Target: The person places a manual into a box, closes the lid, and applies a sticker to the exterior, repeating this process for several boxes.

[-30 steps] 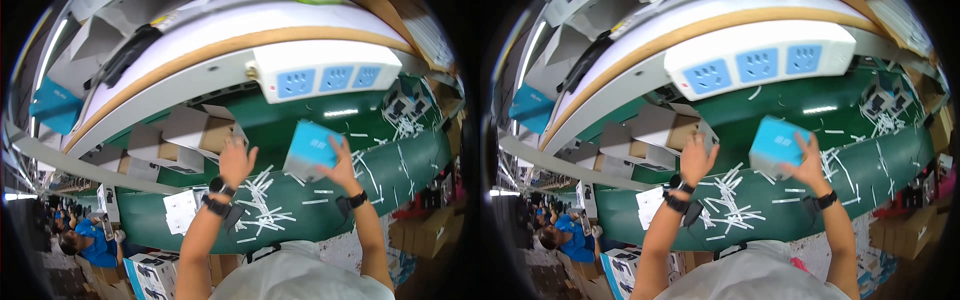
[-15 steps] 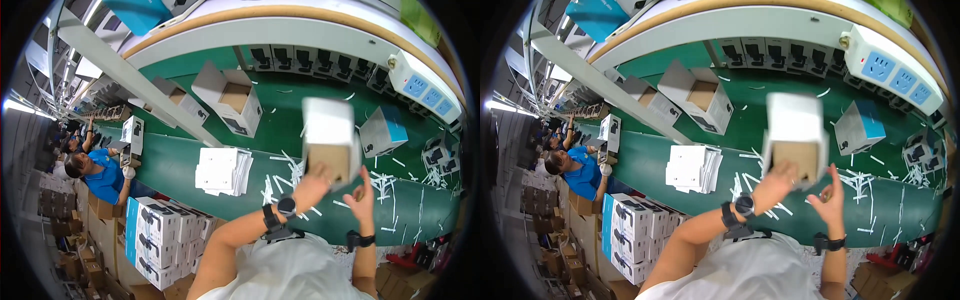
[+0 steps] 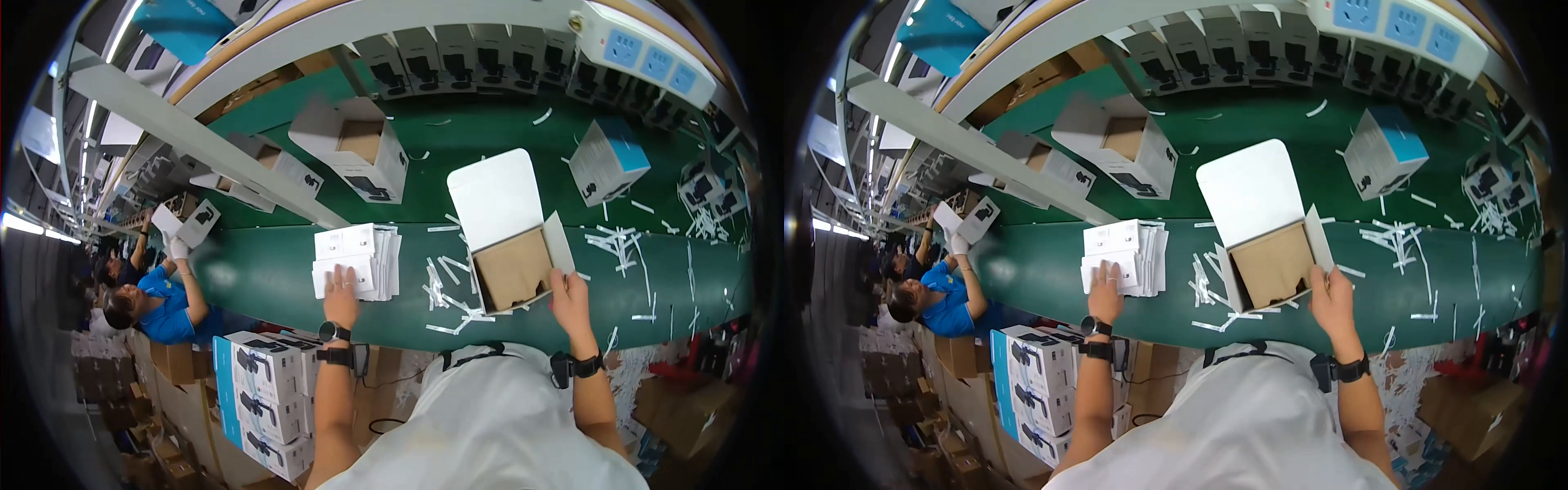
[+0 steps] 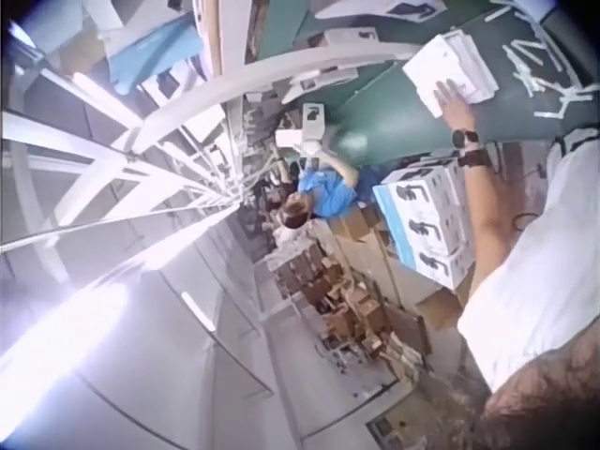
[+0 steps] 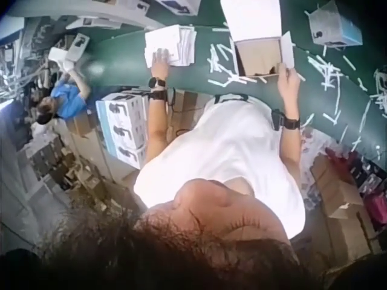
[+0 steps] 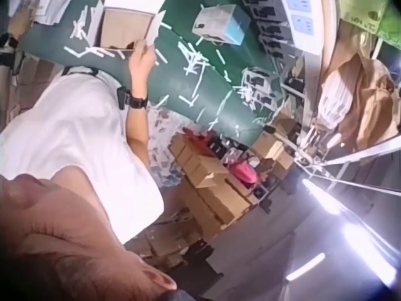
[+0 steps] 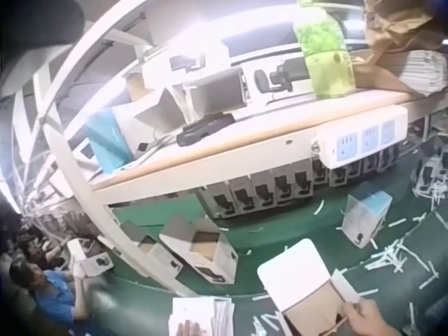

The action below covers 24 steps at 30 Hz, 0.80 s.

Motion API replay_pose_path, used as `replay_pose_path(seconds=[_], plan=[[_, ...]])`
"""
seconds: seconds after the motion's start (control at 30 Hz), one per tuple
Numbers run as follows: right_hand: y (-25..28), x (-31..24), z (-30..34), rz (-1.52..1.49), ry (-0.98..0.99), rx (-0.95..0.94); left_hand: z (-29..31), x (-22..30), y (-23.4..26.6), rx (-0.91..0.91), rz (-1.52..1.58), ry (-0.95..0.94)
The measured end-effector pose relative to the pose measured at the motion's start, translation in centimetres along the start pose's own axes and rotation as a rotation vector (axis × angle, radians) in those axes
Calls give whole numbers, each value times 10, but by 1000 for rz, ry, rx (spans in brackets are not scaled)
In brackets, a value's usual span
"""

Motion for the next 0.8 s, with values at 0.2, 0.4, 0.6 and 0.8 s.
replay_pose_path(seconds=[0.2, 0.4, 0.6, 0.8], plan=[[26, 42, 31, -423, -29, 195, -7, -31, -32, -52, 367, -24], [25, 82, 52, -459, -208, 32, -29, -20, 10, 31, 303, 26], [-5, 18, 1, -246, 89, 49, -43, -8, 18, 92, 196, 84], [-33, 4, -5, 88, 146, 7, -7, 85, 146, 1028, 938, 121]])
Point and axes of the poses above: each hand's wrist, its own z-axis away from the middle knuckle, its own y-axis out of the back of the hand, x = y × z, the point moved 1 cm from there along -z, towards the middle knuckle, and after that the axes turned 9 degrees about y, right-handed, at the moved point
